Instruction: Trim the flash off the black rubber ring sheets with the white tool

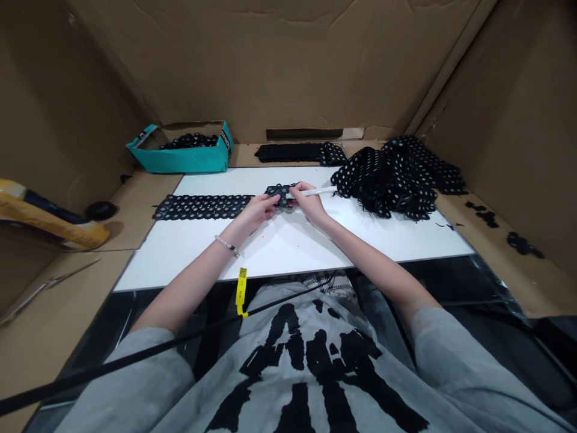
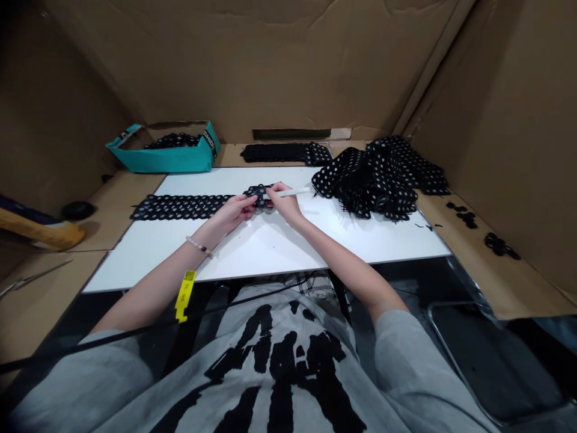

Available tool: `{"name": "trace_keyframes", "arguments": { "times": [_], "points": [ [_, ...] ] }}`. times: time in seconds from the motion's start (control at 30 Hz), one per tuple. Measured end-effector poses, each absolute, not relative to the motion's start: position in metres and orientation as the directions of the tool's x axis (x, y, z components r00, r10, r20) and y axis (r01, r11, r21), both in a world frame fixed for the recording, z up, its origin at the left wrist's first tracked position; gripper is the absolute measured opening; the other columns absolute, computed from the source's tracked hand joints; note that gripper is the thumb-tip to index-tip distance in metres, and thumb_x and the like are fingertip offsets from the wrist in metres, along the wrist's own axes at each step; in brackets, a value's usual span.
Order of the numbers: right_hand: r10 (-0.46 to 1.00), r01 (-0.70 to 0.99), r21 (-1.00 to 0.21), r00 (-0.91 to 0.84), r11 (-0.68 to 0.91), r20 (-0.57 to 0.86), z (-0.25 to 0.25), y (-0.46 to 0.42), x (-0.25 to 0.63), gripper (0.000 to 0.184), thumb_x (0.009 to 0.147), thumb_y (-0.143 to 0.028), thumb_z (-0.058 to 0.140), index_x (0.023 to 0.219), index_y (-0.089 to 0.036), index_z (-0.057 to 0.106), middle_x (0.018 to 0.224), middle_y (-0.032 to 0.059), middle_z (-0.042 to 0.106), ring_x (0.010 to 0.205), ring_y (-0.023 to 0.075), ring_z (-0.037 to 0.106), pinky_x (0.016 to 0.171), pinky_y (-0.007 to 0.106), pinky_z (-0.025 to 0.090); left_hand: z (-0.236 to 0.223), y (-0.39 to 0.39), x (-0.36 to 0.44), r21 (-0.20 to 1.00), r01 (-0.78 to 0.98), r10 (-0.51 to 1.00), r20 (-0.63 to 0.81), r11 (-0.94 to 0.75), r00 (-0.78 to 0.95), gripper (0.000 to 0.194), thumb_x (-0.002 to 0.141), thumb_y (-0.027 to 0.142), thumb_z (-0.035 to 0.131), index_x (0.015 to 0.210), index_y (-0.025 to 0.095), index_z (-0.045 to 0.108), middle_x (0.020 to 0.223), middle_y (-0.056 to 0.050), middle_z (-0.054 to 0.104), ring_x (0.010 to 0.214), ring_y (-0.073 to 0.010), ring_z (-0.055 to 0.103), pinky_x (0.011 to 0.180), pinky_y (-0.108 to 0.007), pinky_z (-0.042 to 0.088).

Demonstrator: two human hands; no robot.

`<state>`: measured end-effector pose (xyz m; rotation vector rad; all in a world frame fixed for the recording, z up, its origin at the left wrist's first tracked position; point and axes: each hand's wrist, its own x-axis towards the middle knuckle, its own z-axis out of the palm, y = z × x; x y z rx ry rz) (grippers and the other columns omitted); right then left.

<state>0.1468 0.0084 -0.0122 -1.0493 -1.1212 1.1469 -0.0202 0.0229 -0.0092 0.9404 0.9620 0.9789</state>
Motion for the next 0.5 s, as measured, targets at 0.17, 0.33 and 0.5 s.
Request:
{"name": "trace_keyframes", "arguments": {
  "times": [0.17,0.33,0.5],
  "points": [
    [0.964,0.072,-0.965,0.063,0.253,0.258,-0.0165,0.0034,0.1457,0.025,0.081,-0.038,0.058,0.066,-0.022,0.046,0.065,-0.0040,0.051,0.065,0.0135,0.052,0.063,0.026,0.047,-0.0130,0.0238,-0.0188,0.947,-0.192,0.948,-0.208,0.257,0.239,0.032,0.078,0.012,0.078,0.060,0.014,0.051,0.054,0.002,0.051,0.047,-0.0061,0.043,0.047,-0.022,0.028],
    [0.941,0.253,-0.917,0.055,0.309,0.333,-0.0179,0.0030,0.1462,0.023,0.085,-0.032,0.054,0.067,-0.023,0.044,0.063,-0.0039,0.050,0.064,0.0151,0.049,0.063,0.028,0.039,-0.0143,0.0249,-0.0197,0.952,-0.172,0.947,-0.207,0.252,0.244,0.038,0.078,0.011,0.078,0.058,0.016,0.046,0.053,0.002,0.048,0.045,-0.0053,0.041,0.045,-0.021,0.027],
    [0.939,0.295,-0.904,0.056,0.309,0.339,-0.0150,-0.0003,0.1419,0.023,0.088,-0.031,0.052,0.068,-0.024,0.042,0.063,-0.0040,0.050,0.066,0.0164,0.050,0.066,0.029,0.035,-0.0101,0.0239,-0.0215,0.948,-0.159,0.933,-0.224,0.275,0.281,0.036,0.081,0.011,0.075,0.058,0.015,0.048,0.051,0.002,0.048,0.044,-0.0051,0.042,0.045,-0.019,0.028]
  ]
}}
